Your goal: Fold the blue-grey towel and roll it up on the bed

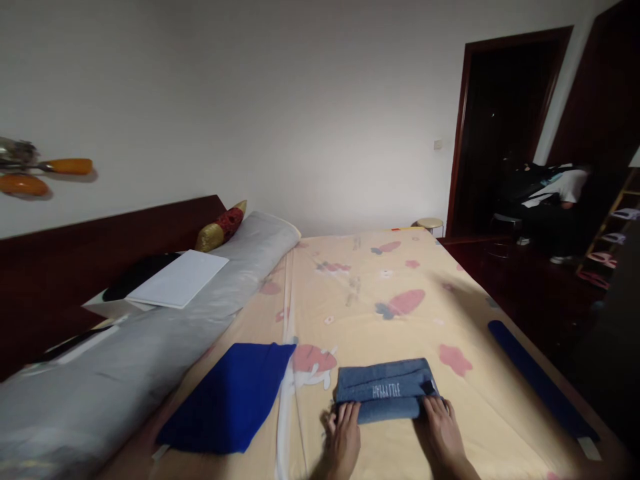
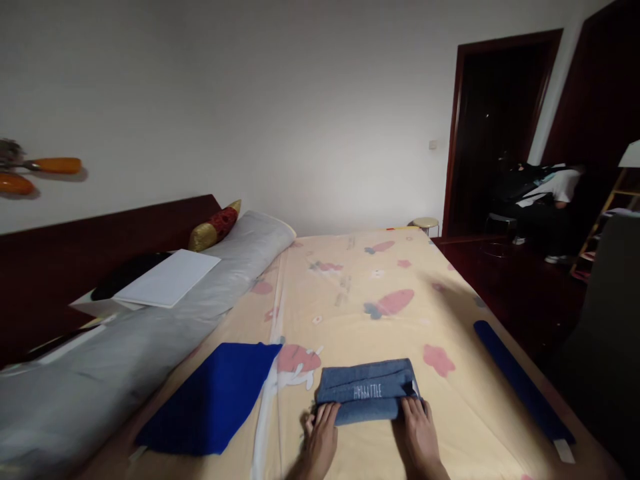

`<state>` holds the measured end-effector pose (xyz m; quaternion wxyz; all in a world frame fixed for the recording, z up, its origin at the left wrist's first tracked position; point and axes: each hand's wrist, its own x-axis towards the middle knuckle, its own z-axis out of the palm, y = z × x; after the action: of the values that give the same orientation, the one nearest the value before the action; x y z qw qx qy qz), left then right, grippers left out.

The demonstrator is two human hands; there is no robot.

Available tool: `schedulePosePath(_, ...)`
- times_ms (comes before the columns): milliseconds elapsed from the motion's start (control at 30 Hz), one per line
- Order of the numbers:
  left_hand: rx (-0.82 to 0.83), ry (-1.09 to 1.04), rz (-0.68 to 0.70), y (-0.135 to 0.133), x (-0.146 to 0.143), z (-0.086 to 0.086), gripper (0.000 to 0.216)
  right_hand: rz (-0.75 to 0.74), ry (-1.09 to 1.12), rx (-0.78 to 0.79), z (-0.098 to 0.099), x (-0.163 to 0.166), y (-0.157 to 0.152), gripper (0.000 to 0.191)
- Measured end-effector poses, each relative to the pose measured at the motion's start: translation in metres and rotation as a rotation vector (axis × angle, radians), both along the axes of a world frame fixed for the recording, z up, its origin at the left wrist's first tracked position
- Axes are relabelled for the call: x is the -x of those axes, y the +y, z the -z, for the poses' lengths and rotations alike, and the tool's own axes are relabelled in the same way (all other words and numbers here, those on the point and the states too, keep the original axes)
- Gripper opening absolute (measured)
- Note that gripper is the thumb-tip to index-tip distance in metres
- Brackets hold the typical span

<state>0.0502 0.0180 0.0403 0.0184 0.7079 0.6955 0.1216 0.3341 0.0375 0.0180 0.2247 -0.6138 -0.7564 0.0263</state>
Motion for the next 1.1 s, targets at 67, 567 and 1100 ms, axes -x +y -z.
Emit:
schedulePosePath(67, 0.068, -0.010, -0.027, 0.008, 0.001, -0.010, 0.058, -0.007, -0.016, 0.022, -0.011, 0.005, 0.011, 0.039)
schedulePosePath(567, -0.042, -0.049, 0.265, -0.007, -0.052, 0.012, 0.048, -0.330, 0.087, -0.047, -0.003, 0.071, -0.012, 0.048)
schedulePosePath(1100, -0.152, 0.018, 0.081, -0.006, -0.037, 0.038, 0.049, -0.184, 0.092, -0.023, 0.008, 0.049, -0.011, 0.044)
